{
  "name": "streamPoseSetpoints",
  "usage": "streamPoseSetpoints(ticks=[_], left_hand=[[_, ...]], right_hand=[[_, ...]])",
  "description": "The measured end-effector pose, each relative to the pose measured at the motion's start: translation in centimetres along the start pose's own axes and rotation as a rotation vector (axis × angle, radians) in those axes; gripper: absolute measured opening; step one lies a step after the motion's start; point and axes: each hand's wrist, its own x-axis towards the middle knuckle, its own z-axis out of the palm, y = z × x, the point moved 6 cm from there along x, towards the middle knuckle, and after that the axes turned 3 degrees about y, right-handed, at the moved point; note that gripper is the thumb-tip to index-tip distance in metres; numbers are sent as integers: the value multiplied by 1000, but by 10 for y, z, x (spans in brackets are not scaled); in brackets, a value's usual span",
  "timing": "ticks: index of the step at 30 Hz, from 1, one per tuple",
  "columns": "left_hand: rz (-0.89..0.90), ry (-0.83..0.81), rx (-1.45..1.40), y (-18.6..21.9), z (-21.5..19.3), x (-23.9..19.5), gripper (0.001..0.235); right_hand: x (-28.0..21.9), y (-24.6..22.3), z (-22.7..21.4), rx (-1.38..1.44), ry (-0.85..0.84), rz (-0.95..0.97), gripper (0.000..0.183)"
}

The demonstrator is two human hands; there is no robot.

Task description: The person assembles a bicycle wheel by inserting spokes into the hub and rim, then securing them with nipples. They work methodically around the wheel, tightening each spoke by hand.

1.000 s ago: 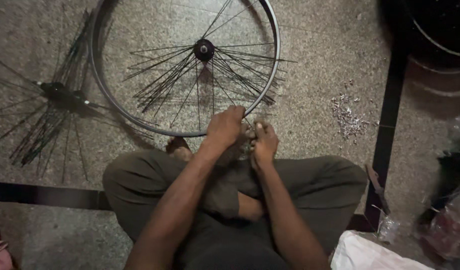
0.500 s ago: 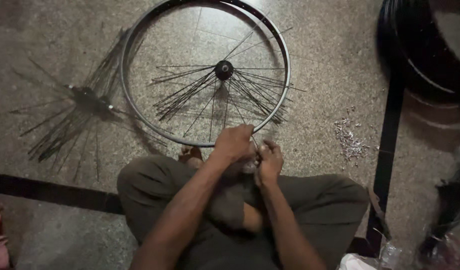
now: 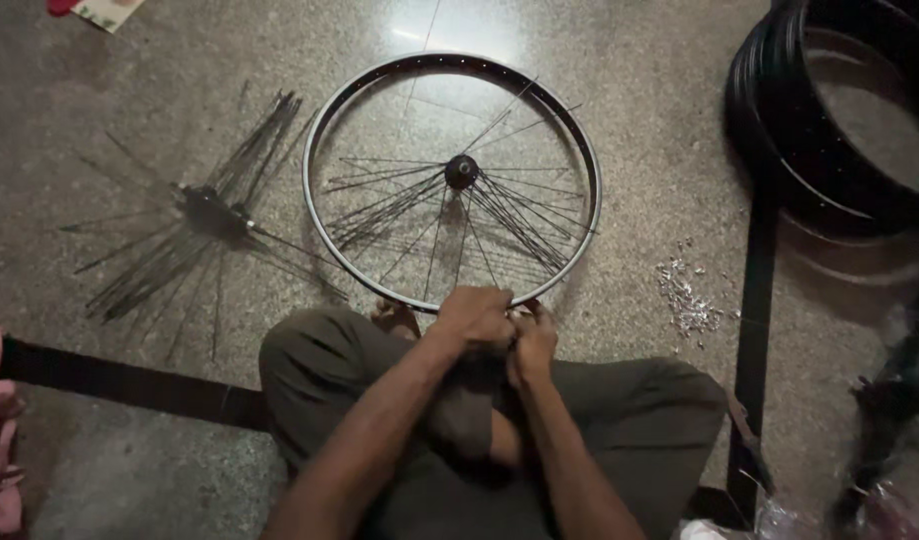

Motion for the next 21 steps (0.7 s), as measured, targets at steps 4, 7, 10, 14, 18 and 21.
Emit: streamPoseSetpoints(ticks=[4,7,10,14,18,21], left_hand=[[32,31,21,-5,12,-4,42],[55,61,85,-7,11,-18,39],[99,129,186,-8,22,-33,23],[171,147,216,-11,46,-35,18],[134,209,270,-9,65,-31,15],[123,241,259,1,64,-44,18]], right_hand=[[-8,-20,0,-366,19,-57,29],[-18,-80,1,-494,140,-379,35],[-9,-138,26,-761,98,-542,41],[18,-157,85,-1255,-235,-584,46],[28,-140,93,-1266,-438,-556,30],[39,-128,88,-1169,-561,-560,32]])
